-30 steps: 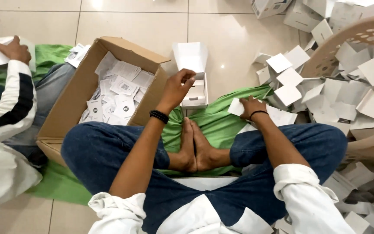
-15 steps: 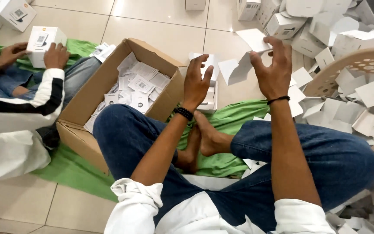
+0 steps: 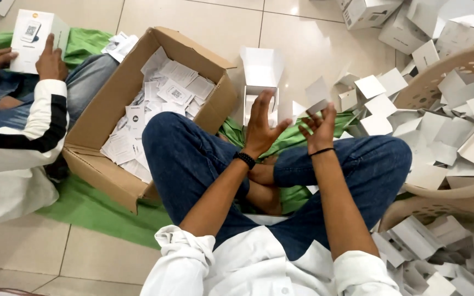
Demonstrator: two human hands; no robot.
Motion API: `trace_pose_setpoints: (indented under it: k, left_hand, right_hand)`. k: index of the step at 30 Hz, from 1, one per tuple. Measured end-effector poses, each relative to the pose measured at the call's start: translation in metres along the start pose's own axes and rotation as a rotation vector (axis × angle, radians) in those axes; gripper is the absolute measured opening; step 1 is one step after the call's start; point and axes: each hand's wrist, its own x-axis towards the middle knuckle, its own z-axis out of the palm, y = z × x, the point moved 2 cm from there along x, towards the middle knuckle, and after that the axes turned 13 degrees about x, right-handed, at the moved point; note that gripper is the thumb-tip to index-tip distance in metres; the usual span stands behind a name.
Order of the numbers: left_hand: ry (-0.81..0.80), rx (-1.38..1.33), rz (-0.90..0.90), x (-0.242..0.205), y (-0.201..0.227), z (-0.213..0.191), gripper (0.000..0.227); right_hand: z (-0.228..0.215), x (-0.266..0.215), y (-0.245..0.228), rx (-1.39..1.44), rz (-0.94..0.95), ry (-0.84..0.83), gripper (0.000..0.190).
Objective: The person packages small electronic devices and instruction manuals into white product boxes and then places these into a larger cardboard shipping box.
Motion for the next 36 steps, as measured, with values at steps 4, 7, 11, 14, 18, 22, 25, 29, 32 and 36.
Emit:
trace_pose_setpoints:
  k: [4,7,11,14,18,22,25,29,32,36]
  left_hand:
    - [-0.056,0.111,0.066,-0.006,-0.025,0.004,0.084]
    - [-0.061,0.081,0.051,-0.008,-0.034,-0.002,0.086]
    - [-0.034,0.145,0.09,-0.008,-0.012,-0.013,0.09]
    - [-0.021,0.346,0.182,-0.015,-0.021,0.003,0.071]
    - [-0.019,0.246,-0.131,-0.016,-0.07,0.026,0.042]
    - [0.114,0.15,-0.303,-0.003,-0.105,0.033,0.034]
    - [0.037,0.181,-0.288,-0.006,-0.131,0.048,0.037]
    - [-0.063,-0.002,-0.439,0.005,-0.142,0.047,0.04]
    - [-0.104,-0.065,-0.426,0.007,-0.154,0.054,0.039]
    - [-0.144,-0.097,-0.452,0.006,-0.169,0.067,0.038]
  right_hand:
    - [-0.037,0.072,0.079,0.017,0.089,0.011,0.078]
    - [-0.02,0.068,0.084,0.094,0.125,-0.023,0.077]
    - [-0.021,0.078,0.102,0.105,0.23,0.061,0.076]
    - [-0.015,0.075,0.108,0.044,0.241,0.074,0.077]
    - [-0.011,0.062,0.118,-0.129,0.162,0.048,0.069]
    - [0.003,0.049,0.109,-0.667,-0.221,-0.093,0.048]
    - [0.029,0.028,0.082,-1.023,-0.491,-0.158,0.043]
    - [0.029,0.031,0.084,-1.078,-0.472,-0.18,0.043]
    - [0.025,0.036,0.088,-1.106,-0.449,-0.194,0.042]
    - [0.014,0.047,0.097,-1.138,-0.447,-0.187,0.039]
